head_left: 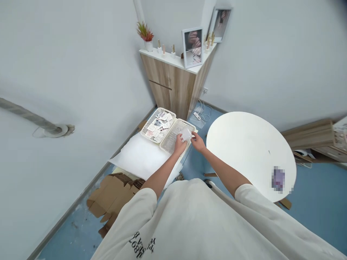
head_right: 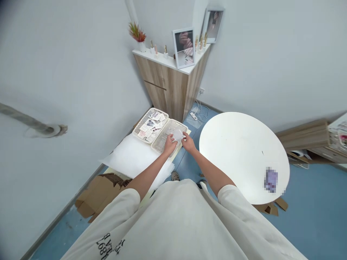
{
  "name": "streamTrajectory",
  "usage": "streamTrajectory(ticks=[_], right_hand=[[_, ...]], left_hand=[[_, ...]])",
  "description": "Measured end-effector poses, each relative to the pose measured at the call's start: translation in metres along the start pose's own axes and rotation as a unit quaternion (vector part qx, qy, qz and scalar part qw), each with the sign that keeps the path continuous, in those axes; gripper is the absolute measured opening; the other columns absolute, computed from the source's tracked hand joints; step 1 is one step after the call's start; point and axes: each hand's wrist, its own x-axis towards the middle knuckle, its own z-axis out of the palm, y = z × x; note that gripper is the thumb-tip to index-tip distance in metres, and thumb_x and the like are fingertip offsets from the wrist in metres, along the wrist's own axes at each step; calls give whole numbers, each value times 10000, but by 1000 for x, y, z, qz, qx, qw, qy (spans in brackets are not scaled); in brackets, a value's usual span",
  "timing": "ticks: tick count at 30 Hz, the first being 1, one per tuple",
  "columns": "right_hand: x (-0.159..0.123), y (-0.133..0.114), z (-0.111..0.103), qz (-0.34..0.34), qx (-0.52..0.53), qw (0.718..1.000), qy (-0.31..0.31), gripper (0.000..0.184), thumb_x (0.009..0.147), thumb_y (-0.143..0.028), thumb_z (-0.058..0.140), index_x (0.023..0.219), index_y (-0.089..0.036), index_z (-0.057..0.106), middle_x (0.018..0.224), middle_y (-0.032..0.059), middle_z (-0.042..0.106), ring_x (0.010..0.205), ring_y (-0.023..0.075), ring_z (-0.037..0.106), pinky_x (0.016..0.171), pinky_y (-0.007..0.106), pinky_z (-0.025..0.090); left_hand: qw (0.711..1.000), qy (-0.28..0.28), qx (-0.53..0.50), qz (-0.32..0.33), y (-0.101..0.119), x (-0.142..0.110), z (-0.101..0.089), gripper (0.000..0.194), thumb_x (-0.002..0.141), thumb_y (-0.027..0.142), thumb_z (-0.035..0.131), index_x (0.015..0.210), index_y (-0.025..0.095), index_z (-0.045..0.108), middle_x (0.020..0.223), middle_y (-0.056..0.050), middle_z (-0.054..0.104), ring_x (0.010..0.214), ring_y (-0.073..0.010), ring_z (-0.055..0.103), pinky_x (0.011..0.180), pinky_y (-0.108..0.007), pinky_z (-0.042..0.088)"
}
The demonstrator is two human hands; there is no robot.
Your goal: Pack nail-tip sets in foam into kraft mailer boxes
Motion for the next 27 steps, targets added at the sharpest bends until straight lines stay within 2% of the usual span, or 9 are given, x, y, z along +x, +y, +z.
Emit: streamTrajectory(ticks=[3, 7, 11, 18, 23, 27], right_hand=[[-20, 21, -37, 26, 8, 999, 41, 590, 837, -207, 524, 1425, -251, 514, 1384, 53, 621, 1055, 209, 668, 982, 391, 535], [-56, 56, -88, 57, 18, 995, 74, 572, 837, -212, 522, 1407, -249, 525, 1394, 54, 615, 1034, 199, 669, 973, 373, 537], [-98, 98, -140, 96, 17, 991, 89, 568, 840, -219, 517, 1407, -252, 526, 1407, 52, 603, 1031, 202, 664, 991, 386, 526], [-167, 191, -225, 163, 21, 980, 110, 553, 857, -184, 464, 1400, -236, 552, 1382, 58, 626, 1139, 213, 635, 1061, 390, 482], [-201, 256, -264, 221, 15, 969, 108, 512, 864, -158, 451, 1350, -215, 601, 1345, 65, 653, 1217, 215, 611, 1098, 382, 449], [-216, 286, -281, 261, 18, 961, 85, 505, 868, -150, 457, 1347, -199, 608, 1312, 76, 672, 1197, 219, 626, 1081, 369, 461]], left_hand=[[999, -46, 5, 16, 12, -8, 41, 624, 771, 149, 690, 1347, 234, 465, 1449, -117, 533, 1263, -249, 589, 1010, -345, 482], [994, -110, 15, 18, 15, -27, 104, 639, 774, 174, 710, 1360, 226, 461, 1483, -130, 503, 1276, -285, 584, 1007, -379, 494], [985, -171, 33, 4, 9, -51, 173, 666, 761, 176, 722, 1368, 221, 454, 1495, -150, 488, 1283, -312, 576, 994, -404, 505], [966, -249, 68, -34, -8, -102, 293, 711, 752, 200, 741, 1387, 244, 425, 1511, -150, 469, 1273, -272, 580, 1017, -379, 480], [948, -288, 100, -87, -29, -134, 361, 695, 764, 234, 745, 1386, 233, 434, 1508, -158, 469, 1283, -268, 574, 1033, -379, 464], [933, -311, 128, -126, -45, -151, 395, 716, 767, 266, 750, 1403, 236, 423, 1528, -152, 449, 1324, -277, 540, 1025, -365, 463]])
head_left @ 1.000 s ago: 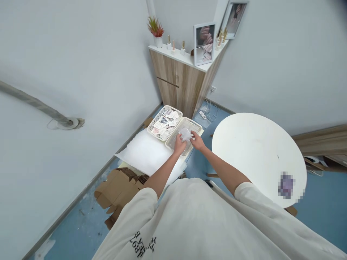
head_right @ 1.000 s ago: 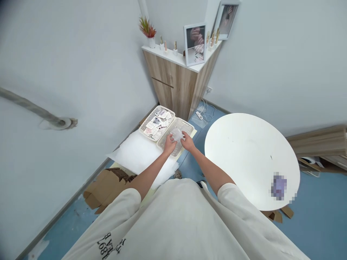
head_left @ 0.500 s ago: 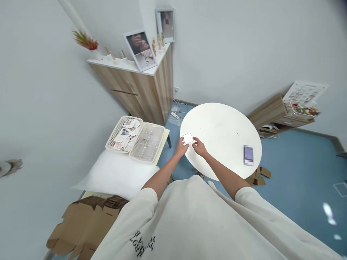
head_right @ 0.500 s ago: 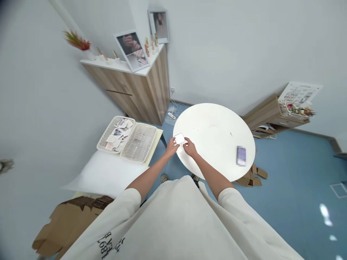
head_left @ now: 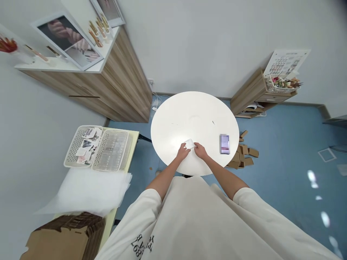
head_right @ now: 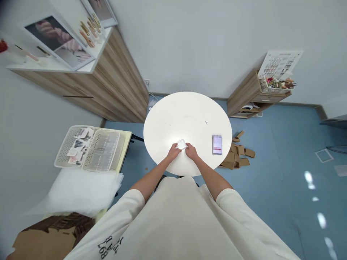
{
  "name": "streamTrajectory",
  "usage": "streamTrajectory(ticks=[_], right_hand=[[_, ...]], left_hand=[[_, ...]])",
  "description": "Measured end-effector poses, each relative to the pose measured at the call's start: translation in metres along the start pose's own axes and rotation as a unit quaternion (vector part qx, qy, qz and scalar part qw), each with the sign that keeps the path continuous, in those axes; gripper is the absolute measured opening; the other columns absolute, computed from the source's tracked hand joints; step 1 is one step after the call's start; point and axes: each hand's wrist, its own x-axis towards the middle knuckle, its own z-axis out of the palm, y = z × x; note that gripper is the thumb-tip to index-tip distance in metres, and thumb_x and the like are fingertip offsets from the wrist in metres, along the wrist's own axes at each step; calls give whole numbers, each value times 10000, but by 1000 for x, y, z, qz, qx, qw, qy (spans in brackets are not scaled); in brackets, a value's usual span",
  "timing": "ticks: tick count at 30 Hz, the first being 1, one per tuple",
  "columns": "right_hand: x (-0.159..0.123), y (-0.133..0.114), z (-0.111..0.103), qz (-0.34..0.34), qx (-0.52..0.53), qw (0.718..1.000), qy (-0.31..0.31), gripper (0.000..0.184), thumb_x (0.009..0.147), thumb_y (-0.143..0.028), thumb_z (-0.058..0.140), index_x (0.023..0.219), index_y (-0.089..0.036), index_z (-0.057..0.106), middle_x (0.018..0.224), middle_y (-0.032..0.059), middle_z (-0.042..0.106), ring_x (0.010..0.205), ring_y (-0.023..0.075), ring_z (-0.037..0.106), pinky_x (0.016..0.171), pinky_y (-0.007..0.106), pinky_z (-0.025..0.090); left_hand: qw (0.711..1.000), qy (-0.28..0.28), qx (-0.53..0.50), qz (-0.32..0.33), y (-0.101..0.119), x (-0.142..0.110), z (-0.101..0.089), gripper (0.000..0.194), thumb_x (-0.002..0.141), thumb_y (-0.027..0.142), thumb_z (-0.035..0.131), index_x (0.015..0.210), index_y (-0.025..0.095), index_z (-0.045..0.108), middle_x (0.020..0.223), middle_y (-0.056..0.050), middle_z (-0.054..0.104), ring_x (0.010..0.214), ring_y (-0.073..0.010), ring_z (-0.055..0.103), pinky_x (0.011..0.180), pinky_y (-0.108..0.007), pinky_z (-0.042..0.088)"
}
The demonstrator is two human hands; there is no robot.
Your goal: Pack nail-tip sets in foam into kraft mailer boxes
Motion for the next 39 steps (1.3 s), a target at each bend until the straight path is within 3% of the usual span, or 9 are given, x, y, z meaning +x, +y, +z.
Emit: streamTrajectory(ticks=[3, 6, 14, 22, 28, 34, 39], right_hand=[[3, 12, -7, 26, 7, 999, -18, 524, 869, -153, 466, 1376, -196, 589, 1307, 79, 674, 1191, 217, 631, 1073, 361, 471], [7, 20, -8, 43, 33, 998, -26, 555, 850, -153, 490, 1396, -195, 574, 1347, 87, 650, 1223, 223, 621, 1078, 365, 479], [-18, 44, 0, 54, 62, 997, -7, 531, 829, -179, 525, 1352, -228, 602, 1355, 78, 639, 1233, 229, 623, 1075, 399, 494], [-32, 35, 11, 71, 40, 995, -54, 535, 856, -193, 557, 1390, -228, 571, 1407, 87, 602, 1298, 243, 573, 1074, 396, 484], [-24, 31, 16, 71, 61, 995, -41, 547, 842, -216, 579, 1387, -255, 566, 1456, 64, 557, 1219, 232, 614, 1041, 381, 507], [-24, 35, 17, 61, 59, 996, -42, 558, 831, -202, 569, 1387, -245, 557, 1453, 67, 555, 1174, 228, 625, 1040, 380, 501], [-27, 39, 20, 39, 55, 997, -37, 580, 809, -197, 570, 1387, -249, 547, 1472, 81, 514, 1145, 226, 626, 1019, 391, 515]], left_hand=[[1000, -4, 4, -19, -5, 3, 17, 723, 762, 283, 756, 1402, 243, 421, 1530, -141, 453, 1352, -282, 516, 1031, -358, 455], [1000, -6, 18, -21, -9, 3, 23, 685, 768, 283, 742, 1380, 248, 437, 1536, -127, 452, 1353, -286, 514, 1035, -365, 450], [991, 65, 119, 3, 2, 13, 0, 542, 762, 199, 672, 1281, 209, 518, 1410, -150, 558, 1295, -286, 541, 1090, -419, 411], [992, 7, 116, 44, 20, 31, 2, 562, 753, 119, 597, 1302, 212, 520, 1401, -128, 559, 1318, -284, 509, 1098, -425, 403], [990, -26, 134, 43, 15, 17, -1, 563, 763, 112, 592, 1310, 205, 496, 1376, -130, 583, 1283, -283, 539, 1068, -424, 423], [992, -29, 125, 13, -5, -6, 2, 563, 757, 119, 631, 1296, 215, 499, 1365, -132, 583, 1241, -277, 575, 1045, -418, 445], [995, -2, 104, 6, -12, -11, 3, 571, 739, 129, 663, 1280, 222, 505, 1408, -133, 543, 1268, -274, 556, 1048, -406, 447]])
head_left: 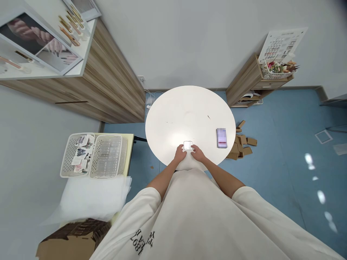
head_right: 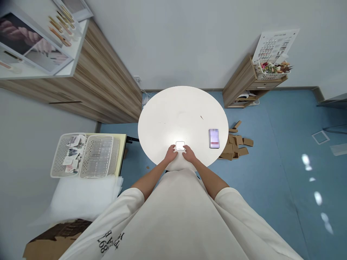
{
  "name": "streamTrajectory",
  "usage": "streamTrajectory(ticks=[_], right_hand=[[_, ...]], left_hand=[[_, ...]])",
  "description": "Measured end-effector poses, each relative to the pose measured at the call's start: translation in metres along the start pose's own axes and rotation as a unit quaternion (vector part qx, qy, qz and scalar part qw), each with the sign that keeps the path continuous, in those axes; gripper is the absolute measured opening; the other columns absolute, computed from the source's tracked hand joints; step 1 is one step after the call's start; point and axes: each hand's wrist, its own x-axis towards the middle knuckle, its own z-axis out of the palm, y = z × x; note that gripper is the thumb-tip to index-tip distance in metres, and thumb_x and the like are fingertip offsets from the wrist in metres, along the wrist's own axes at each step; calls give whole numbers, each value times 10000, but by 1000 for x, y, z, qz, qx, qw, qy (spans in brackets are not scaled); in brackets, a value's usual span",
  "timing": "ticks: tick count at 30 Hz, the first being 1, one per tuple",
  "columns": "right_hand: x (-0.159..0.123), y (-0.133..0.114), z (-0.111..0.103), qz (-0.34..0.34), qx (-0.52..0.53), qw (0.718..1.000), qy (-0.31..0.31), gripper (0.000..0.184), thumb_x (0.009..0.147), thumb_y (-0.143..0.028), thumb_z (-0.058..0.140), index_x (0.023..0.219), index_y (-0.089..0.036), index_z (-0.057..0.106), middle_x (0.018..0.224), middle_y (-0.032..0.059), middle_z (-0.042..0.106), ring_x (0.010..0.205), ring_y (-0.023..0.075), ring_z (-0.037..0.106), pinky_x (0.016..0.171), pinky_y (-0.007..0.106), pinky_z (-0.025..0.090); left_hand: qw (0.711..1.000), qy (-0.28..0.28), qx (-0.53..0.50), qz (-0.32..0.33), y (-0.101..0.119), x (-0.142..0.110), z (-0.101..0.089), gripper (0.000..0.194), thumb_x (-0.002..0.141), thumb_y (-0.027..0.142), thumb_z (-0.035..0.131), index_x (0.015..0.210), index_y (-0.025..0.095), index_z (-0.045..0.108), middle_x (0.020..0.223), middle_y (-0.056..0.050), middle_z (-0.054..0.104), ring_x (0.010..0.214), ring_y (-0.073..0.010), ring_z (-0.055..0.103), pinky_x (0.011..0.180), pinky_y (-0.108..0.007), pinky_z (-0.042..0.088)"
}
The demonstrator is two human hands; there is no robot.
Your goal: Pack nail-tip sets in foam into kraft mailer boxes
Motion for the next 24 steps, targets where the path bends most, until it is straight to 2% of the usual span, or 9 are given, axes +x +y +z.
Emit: streamTrajectory(ticks=[4, 9, 15, 19, 24], right_hand=[[-3, 3, 2, 0, -6, 1000, 22, 598, 808, -199, 555, 1405, -226, 532, 1475, 106, 489, 1124, 218, 629, 1008, 370, 519], [-4, 0, -1, 0, -8, 1000, 24, 573, 831, -190, 547, 1403, -233, 540, 1375, 89, 580, 1073, 199, 643, 981, 358, 527], [6, -16, -14, -30, -28, 996, 75, 379, 902, -240, 524, 1258, -223, 654, 1207, 76, 655, 991, 181, 655, 959, 351, 525], [17, -27, -23, -47, -45, 995, 75, 283, 931, -266, 526, 1140, -248, 715, 1123, 53, 700, 1009, 194, 655, 965, 352, 511], [28, -33, -26, -53, -67, 994, 71, 278, 935, -255, 515, 1094, -255, 743, 1093, 51, 720, 1026, 211, 653, 943, 353, 510]], left_hand=[[1000, -12, 3, -9, 1, 2, -4, 576, 749, 126, 663, 1288, 228, 489, 1380, -128, 563, 1268, -273, 553, 1043, -407, 443], [999, -34, 16, -1, 6, -1, -5, 594, 766, 121, 664, 1318, 225, 472, 1340, -129, 572, 1245, -264, 559, 1032, -394, 437], [996, 29, 38, 72, 27, 0, -8, 518, 817, 136, 638, 1309, 219, 498, 1250, -114, 566, 1200, -244, 551, 1025, -373, 434], [995, 67, 48, 65, 37, 8, -11, 416, 895, 199, 599, 1301, 210, 510, 1147, -95, 571, 1109, -225, 572, 997, -353, 445], [994, 80, 49, 49, 39, 19, -9, 334, 950, 249, 555, 1274, 175, 529, 1126, -112, 575, 1050, -223, 585, 965, -346, 460]])
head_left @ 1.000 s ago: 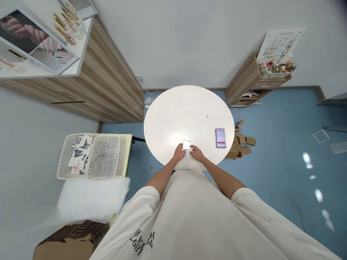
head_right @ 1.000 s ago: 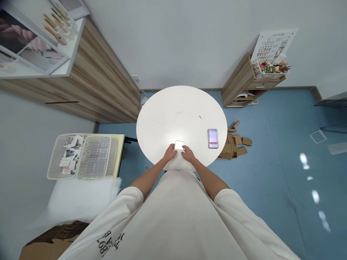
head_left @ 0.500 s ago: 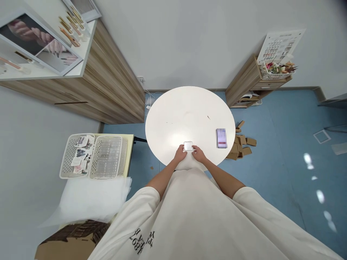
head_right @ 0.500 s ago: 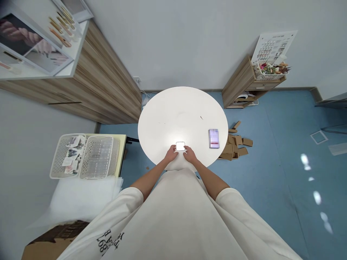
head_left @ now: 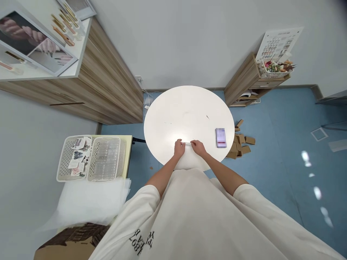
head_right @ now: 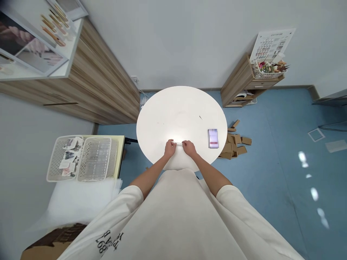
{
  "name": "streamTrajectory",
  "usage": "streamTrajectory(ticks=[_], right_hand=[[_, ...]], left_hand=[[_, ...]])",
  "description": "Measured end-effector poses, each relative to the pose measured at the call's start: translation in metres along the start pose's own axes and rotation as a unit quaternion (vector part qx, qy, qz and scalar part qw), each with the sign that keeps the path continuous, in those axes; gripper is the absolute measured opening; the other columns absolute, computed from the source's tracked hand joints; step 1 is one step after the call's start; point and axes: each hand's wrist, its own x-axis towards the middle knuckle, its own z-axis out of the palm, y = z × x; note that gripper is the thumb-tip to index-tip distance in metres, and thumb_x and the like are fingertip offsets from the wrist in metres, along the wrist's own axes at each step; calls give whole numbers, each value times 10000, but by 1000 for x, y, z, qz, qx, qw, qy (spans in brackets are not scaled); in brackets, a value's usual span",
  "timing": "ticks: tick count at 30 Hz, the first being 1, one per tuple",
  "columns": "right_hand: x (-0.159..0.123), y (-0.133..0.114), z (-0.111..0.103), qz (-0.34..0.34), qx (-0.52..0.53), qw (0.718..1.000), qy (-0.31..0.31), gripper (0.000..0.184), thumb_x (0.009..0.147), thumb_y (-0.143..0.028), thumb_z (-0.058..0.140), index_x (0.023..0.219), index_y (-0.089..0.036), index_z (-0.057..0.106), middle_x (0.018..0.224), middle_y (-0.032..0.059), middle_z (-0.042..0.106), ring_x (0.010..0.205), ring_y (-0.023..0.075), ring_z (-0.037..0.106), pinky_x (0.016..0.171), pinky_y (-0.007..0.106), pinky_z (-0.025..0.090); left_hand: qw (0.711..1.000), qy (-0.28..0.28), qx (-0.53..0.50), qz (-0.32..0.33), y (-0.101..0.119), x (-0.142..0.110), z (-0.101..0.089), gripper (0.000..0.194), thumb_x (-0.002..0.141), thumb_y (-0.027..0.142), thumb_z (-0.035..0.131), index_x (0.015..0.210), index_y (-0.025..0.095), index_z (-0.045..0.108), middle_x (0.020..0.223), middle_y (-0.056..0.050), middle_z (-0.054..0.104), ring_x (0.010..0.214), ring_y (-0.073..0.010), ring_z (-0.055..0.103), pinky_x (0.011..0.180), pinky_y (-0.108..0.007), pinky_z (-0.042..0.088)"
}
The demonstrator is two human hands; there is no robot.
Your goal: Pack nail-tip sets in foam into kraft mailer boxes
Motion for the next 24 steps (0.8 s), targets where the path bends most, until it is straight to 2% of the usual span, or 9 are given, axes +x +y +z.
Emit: streamTrajectory(ticks=[6, 11, 14, 19, 24], right_hand=[[7, -1, -3, -12, -17, 1000, -4, 277, 932, -238, 519, 1068, -267, 760, 1087, 43, 732, 1039, 220, 654, 940, 352, 499], [11, -7, -13, -50, -40, 997, -46, 300, 953, -231, 489, 1028, -282, 775, 1069, 30, 749, 1026, 236, 657, 900, 348, 494], [11, -12, -20, -65, -92, 991, -73, 327, 982, -235, 451, 1074, -272, 763, 1081, 37, 747, 1013, 235, 655, 870, 329, 480], [9, -22, -29, -107, -234, 957, -138, 371, 1043, -238, 353, 1173, -246, 699, 1098, 63, 722, 997, 212, 643, 827, 280, 434], [10, -26, -31, -124, -318, 924, -172, 330, 1020, -198, 389, 1230, -221, 643, 1082, 92, 703, 951, 225, 648, 777, 279, 416]], left_hand=[[1000, 11, -3, -13, -1, 8, 5, 255, 954, 267, 567, 1187, 169, 602, 1177, -136, 603, 1056, -230, 610, 965, -350, 468], [1000, 6, -11, -25, 0, 11, 2, 219, 944, 305, 610, 1114, 180, 669, 1180, -126, 679, 1093, -245, 639, 992, -366, 464], [999, 6, -17, -39, 0, 11, 0, 210, 931, 317, 646, 1091, 194, 702, 1196, -102, 710, 1129, -236, 646, 1019, -349, 459], [999, -2, -8, -38, -2, 14, -1, 240, 942, 298, 641, 1129, 178, 730, 1225, -93, 726, 1141, -215, 664, 1038, -316, 467], [1000, -4, 4, -24, -4, 16, 0, 254, 959, 288, 616, 1147, 171, 741, 1236, -97, 726, 1147, -223, 669, 1057, -338, 473]])
